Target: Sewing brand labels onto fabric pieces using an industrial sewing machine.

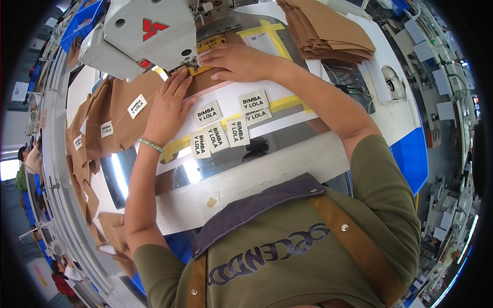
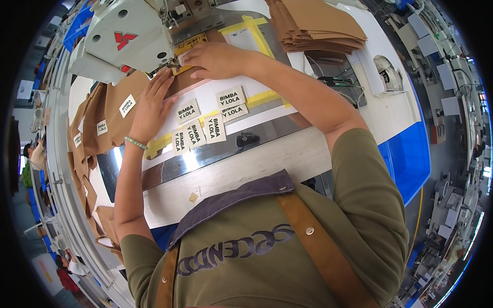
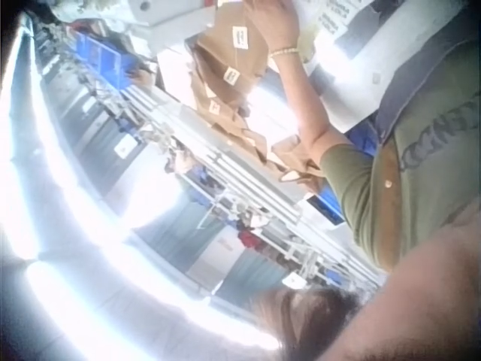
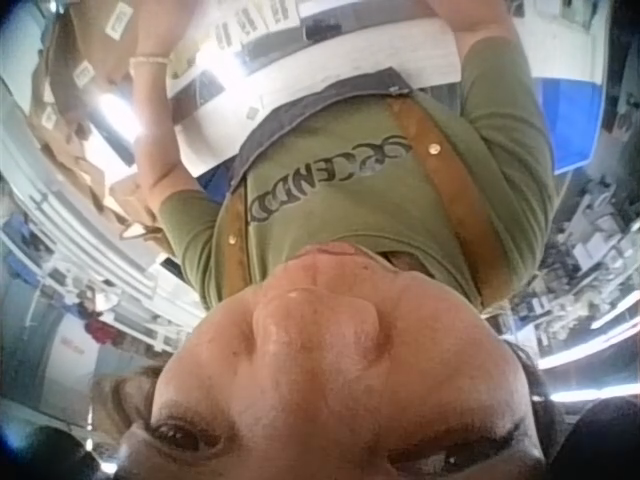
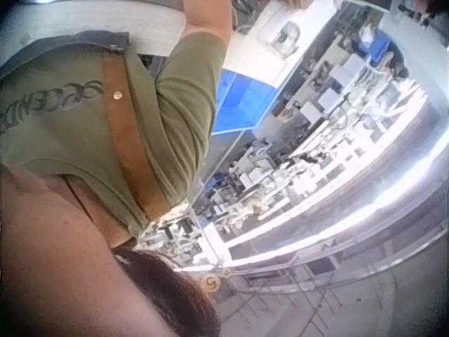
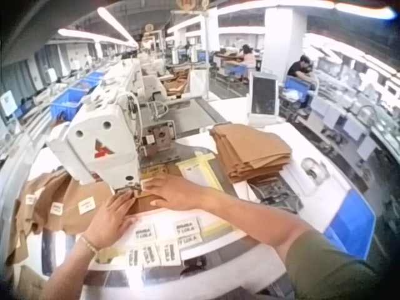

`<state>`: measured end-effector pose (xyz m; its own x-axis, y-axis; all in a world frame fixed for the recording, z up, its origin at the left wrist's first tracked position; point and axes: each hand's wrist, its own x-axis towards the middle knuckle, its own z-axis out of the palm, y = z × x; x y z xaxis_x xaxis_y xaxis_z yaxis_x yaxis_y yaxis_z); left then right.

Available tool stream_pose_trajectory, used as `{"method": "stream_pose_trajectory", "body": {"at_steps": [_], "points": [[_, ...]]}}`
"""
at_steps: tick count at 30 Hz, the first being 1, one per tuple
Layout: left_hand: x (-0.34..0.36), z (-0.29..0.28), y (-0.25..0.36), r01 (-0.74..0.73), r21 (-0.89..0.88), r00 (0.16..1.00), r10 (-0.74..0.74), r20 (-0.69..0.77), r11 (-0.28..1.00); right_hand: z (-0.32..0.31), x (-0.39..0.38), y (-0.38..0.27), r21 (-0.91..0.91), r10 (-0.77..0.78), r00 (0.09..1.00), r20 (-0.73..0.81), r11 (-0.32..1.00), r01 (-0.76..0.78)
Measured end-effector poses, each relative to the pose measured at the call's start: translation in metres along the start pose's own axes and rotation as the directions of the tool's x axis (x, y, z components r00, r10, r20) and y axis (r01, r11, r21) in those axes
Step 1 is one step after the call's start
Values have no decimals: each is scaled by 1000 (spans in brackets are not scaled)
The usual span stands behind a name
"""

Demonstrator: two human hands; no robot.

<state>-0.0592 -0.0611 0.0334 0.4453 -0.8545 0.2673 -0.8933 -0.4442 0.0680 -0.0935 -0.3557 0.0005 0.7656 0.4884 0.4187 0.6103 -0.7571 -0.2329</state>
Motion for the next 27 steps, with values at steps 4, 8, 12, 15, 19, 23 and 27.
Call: {"method": "stream_pose_trajectory", "body": {"at_steps": [4, 8, 12, 15, 19, 23, 27], "points": [[1, 1, 1, 28, -5, 999, -28, 16, 1000, -23, -8, -10, 47, 68, 992, 102, 996, -73], [-3, -1, -1, -1, -61, 1000, 0, -21, 998, -76, -39, -7, -182, 301, 953, -6, 937, -298], [-5, -2, 0, 47, -65, 999, -46, 13, 997, -148, -92, 5, -226, 393, 885, -251, 865, -448], [4, 0, 0, 17, -87, 1000, -17, -3, 996, -172, -149, 33, -296, 434, 829, -352, 789, -539], [20, 9, 4, 11, -108, 999, -7, 35, 994, -159, -203, 70, -231, 481, 792, -376, 779, -583], [39, 20, 7, 68, -62, 996, -65, 55, 996, -137, -213, 94, -55, 495, 747, -443, 817, -574], [51, 26, 9, 86, -77, 994, -80, 78, 993, -146, -213, 99, -49, 520, 752, -404, 809, -586]]}}
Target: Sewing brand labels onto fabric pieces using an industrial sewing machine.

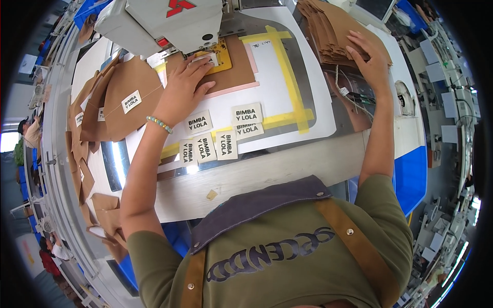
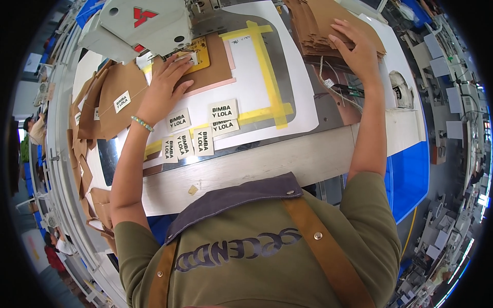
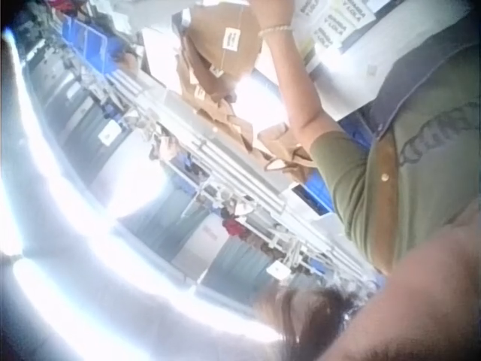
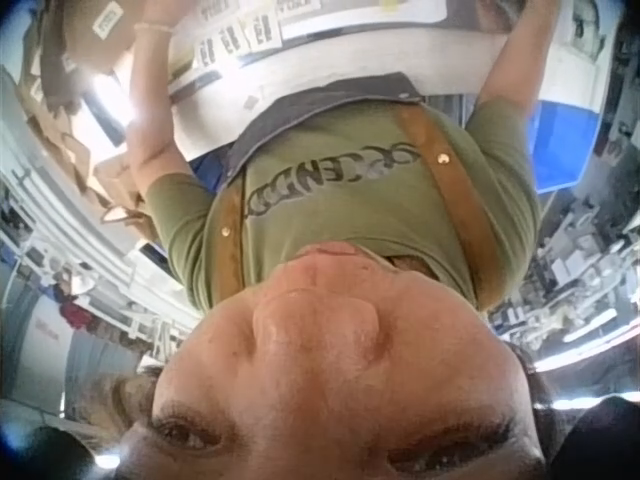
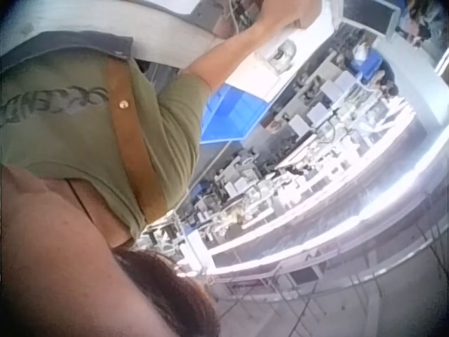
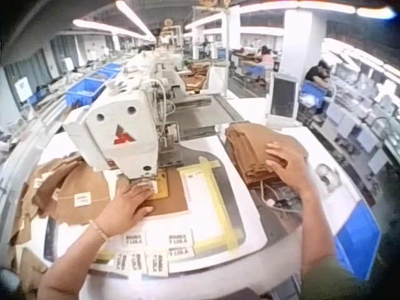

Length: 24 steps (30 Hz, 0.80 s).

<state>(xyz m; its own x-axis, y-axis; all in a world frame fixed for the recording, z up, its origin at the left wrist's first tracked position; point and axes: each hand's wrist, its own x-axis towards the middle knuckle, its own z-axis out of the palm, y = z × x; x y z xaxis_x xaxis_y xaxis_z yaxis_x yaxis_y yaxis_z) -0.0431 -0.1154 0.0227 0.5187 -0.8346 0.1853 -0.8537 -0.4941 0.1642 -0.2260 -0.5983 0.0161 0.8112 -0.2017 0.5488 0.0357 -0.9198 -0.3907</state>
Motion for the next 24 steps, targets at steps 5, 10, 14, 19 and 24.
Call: {"method": "stream_pose_trajectory", "body": {"at_steps": [5, 10, 14, 19, 24], "points": [[6, -1, 3, -32, 2, 999, 32, -30, 999, -1, 0, 8, 134, 11, 999, -47, 991, -5], [8, -1, 1, -31, -18, 999, 31, -32, 999, -4, 3, -4, 87, -18, 999, -45, 996, 22], [10, -2, 3, -14, -33, 1000, 13, -20, 999, -3, 4, 3, 115, 22, 999, -44, 993, -16], [8, -1, -1, -38, -5, 998, 38, -42, 999, 1, 5, 6, 137, 45, 996, -83, 990, -33], [6, 2, -6, -62, 0, 996, 61, -57, 998, 9, 3, 5, 261, 164, 971, -171, 958, -116]]}}
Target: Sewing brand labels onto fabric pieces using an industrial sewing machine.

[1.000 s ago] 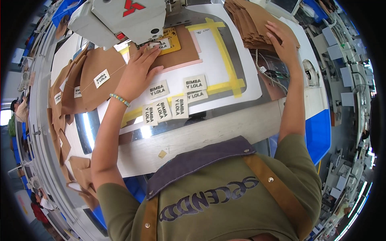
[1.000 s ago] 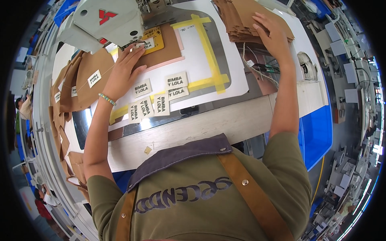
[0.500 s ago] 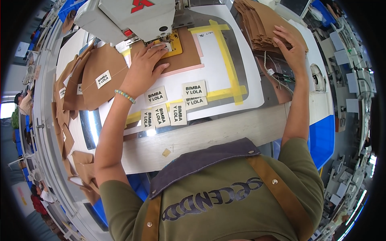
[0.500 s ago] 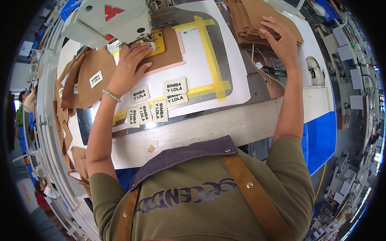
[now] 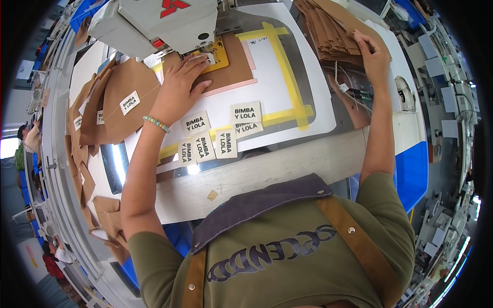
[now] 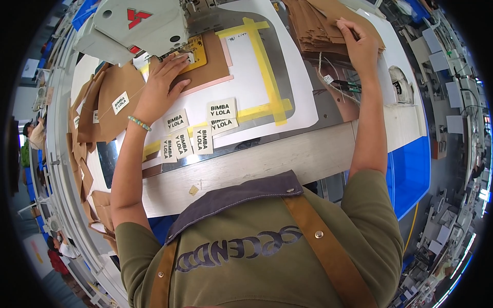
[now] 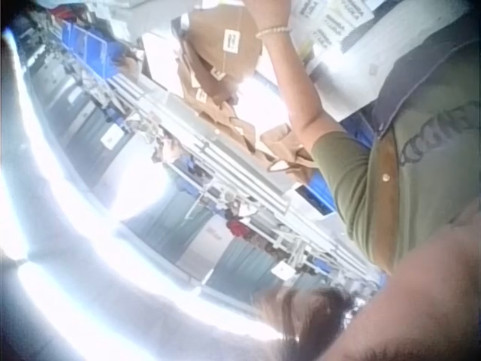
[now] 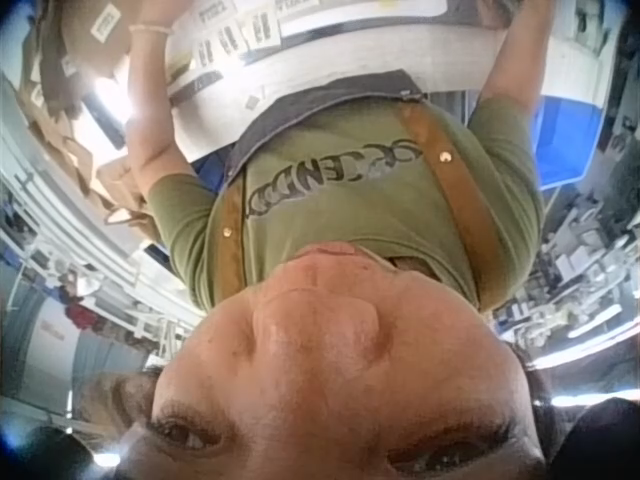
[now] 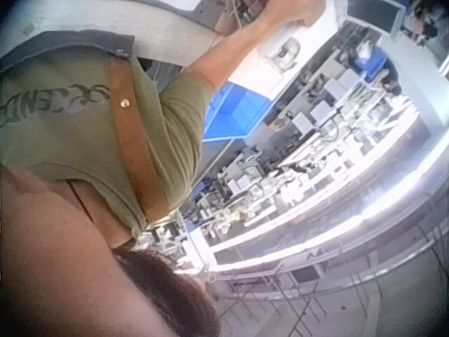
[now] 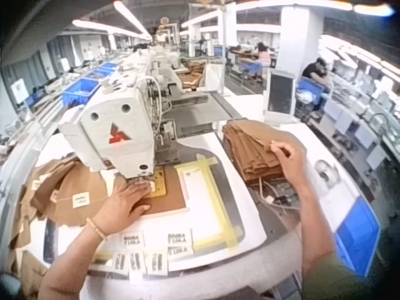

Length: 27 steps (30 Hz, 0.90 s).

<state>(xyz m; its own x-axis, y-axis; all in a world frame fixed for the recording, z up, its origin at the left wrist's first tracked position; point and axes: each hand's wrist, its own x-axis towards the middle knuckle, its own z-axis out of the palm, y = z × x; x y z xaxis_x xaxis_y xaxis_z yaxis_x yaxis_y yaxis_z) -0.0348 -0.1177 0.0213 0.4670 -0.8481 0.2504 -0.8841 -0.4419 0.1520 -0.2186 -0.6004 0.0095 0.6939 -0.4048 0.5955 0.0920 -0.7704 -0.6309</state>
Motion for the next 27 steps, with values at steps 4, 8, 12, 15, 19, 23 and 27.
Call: {"method": "stream_pose_trajectory", "body": {"at_steps": [4, 8, 12, 15, 19, 23, 27], "points": [[-3, 1, -6, 10, -11, 999, -11, -40, 1000, -2, -3, 1, -38, 166, 978, -123, 984, -172], [-6, -3, -9, 51, -100, 998, -55, -32, 994, 1, -11, 4, -96, 119, 984, -131, 987, -132], [-11, -12, -10, 87, -104, 996, -84, 30, 991, 2, -17, 4, -129, 56, 988, -147, 989, -75], [-28, -10, -26, 198, -55, 979, -200, -42, 979, 6, -15, 7, -156, 12, 989, -145, 987, -35], [-41, -16, -53, 206, -259, 971, -230, -63, 943, 10, -13, -8, -203, -21, 978, -209, 979, -22], [-51, -24, -82, 201, -360, 976, -219, -8, 911, 8, -11, -18, -40, 120, 974, -194, 991, -130], [-56, -21, -91, 189, -365, 976, -215, -30, 912, 3, -10, -28, -155, 81, 990, -115, 983, -99]]}}
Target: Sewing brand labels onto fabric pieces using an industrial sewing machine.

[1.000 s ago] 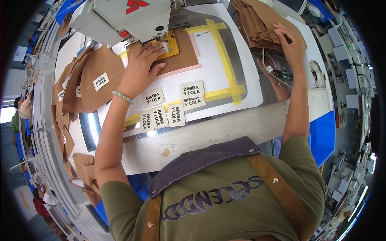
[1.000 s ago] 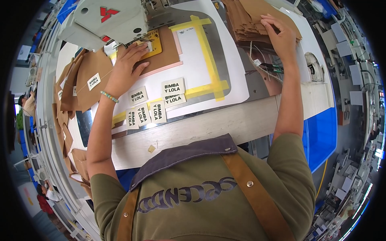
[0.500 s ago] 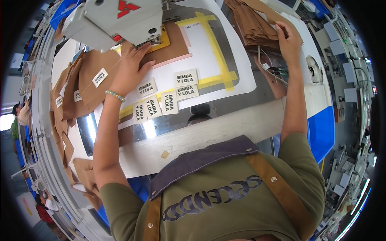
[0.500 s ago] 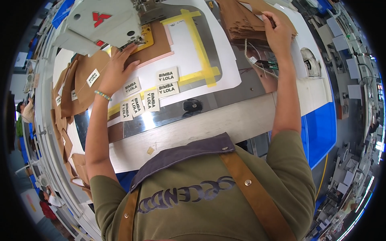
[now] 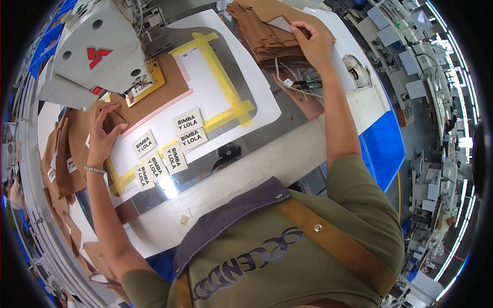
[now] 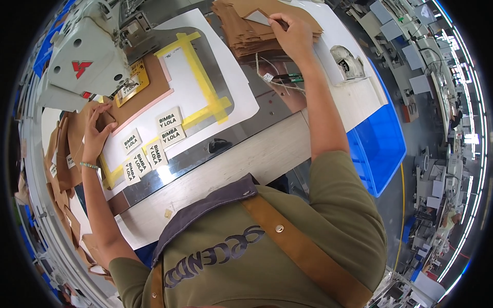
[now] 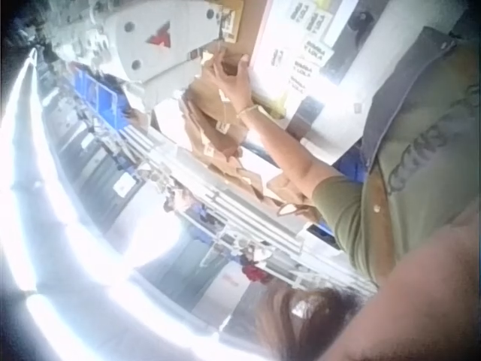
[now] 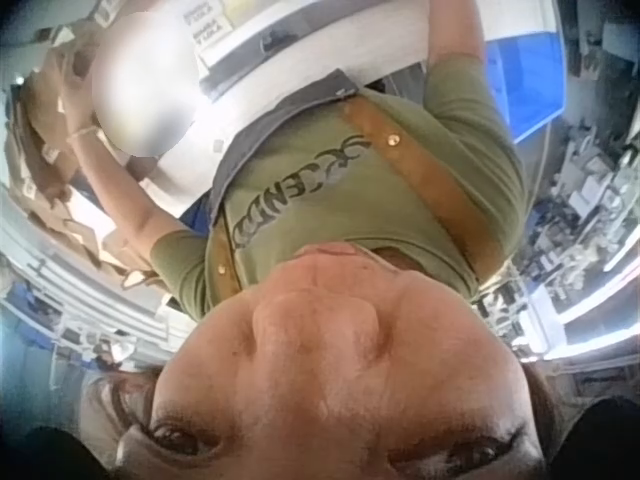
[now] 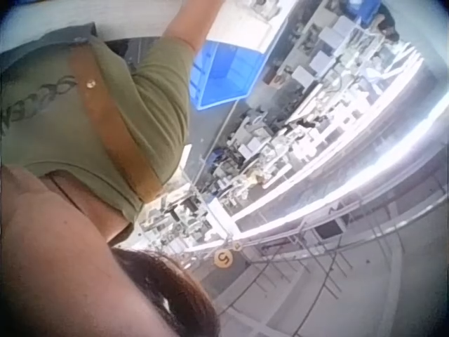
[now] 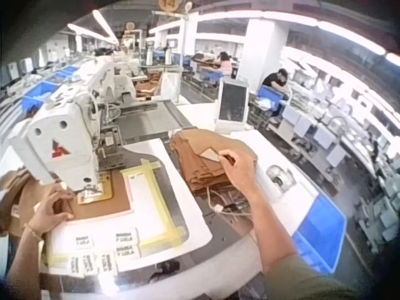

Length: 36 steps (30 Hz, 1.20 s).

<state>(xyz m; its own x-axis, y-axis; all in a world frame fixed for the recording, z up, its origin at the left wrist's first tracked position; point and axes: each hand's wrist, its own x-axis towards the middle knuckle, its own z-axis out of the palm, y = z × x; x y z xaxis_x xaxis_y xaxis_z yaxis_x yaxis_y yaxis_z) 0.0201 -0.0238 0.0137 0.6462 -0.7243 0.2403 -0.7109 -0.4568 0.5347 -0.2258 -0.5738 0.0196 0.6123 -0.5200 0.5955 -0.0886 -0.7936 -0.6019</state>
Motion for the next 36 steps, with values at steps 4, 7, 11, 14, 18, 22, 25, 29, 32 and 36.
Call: {"method": "stream_pose_trajectory", "body": {"at_steps": [4, 7, 11, 14, 18, 22, 25, 29, 32, 36], "points": [[-7, 1, -10, 51, 51, 998, -50, -31, 997, -4, 15, 9, -167, -128, 986, 108, 975, 145], [4, 7, 7, -27, 90, 998, 32, -50, 996, -9, 32, 36, -76, -88, 996, 5, 993, 88], [8, 17, 34, -104, 49, 994, 105, -14, 993, -12, 37, -19, -29, -149, 978, -146, 989, 146], [4, 25, 49, -54, 12, 998, 54, 39, 998, -2, 29, -69, 3, -441, 897, -28, 897, 441], [7, 32, 52, 2, 23, 999, -3, 37, 1000, 30, -4, -90, 75, -520, 767, 376, 842, 535], [4, 34, 54, -34, 79, 999, 35, -9, 996, 70, -40, -101, 63, -655, 575, 490, 684, 726], [-5, 31, 52, -92, 101, 994, 98, -56, 991, 80, -53, -105, 157, -704, 515, 488, 651, 742], [-33, 7, 34, 32, 157, 994, -14, -113, 987, 90, -54, -112, 226, -782, 421, 460, 561, 796], [-61, -21, 13, 154, 217, 979, -120, -164, 964, 98, -52, -119, 266, -817, 362, 449, 508, 819], [-97, -50, -8, 359, 270, 922, -294, -253, 894, 115, -52, -129, 331, -851, 280, 445, 446, 831]]}}
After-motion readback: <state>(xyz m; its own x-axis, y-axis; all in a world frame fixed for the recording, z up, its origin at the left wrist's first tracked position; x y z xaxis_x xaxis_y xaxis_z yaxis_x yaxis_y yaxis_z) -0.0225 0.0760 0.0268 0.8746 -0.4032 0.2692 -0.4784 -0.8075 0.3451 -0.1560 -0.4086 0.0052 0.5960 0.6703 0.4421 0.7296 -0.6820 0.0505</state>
